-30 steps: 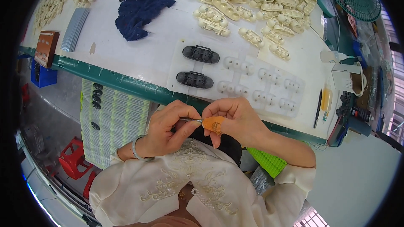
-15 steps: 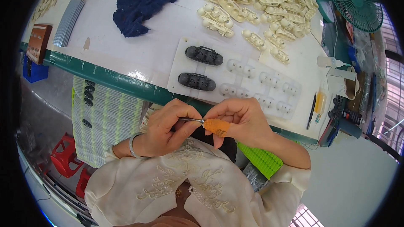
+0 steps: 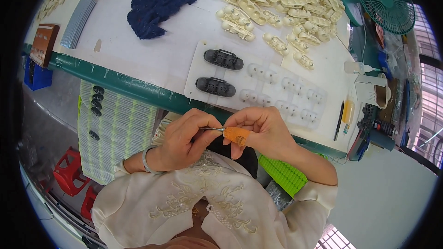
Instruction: The person applies adhesive from a squeeze bottle to small black plastic components, then assembles them using an assembly jig.
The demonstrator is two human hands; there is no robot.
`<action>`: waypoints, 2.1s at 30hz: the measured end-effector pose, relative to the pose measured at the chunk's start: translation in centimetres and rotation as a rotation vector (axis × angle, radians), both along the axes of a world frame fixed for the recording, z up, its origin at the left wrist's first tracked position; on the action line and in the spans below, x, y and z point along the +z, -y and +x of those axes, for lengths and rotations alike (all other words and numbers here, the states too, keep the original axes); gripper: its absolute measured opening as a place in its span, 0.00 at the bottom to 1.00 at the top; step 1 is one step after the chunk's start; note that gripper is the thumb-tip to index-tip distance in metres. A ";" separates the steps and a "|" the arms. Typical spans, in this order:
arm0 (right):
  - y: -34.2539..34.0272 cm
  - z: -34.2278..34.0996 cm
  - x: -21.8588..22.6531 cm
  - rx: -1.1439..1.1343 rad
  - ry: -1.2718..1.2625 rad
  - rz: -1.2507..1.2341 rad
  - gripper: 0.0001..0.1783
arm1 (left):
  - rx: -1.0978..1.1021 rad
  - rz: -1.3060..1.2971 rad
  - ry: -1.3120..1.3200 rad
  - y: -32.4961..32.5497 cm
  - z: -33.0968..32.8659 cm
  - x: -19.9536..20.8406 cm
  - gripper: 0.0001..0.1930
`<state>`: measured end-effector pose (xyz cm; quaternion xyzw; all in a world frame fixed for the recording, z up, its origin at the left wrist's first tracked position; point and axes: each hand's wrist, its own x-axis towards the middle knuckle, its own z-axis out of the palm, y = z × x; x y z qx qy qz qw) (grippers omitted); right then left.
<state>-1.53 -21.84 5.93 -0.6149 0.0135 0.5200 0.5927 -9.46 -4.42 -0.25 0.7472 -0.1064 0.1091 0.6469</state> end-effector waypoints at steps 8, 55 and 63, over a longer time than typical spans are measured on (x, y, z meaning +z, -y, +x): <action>0.3 -1.4 -1.1 -0.102 -0.113 0.104 0.04 | -0.107 -0.147 -0.081 0.0 -0.5 -0.3 0.08; 7.2 -1.8 1.5 -0.083 0.688 -0.302 0.08 | -0.216 -0.329 -0.541 3.3 1.2 0.8 0.08; 3.2 -0.9 0.1 -0.076 0.043 -0.009 0.08 | -0.107 0.021 -0.234 2.2 0.6 0.9 0.08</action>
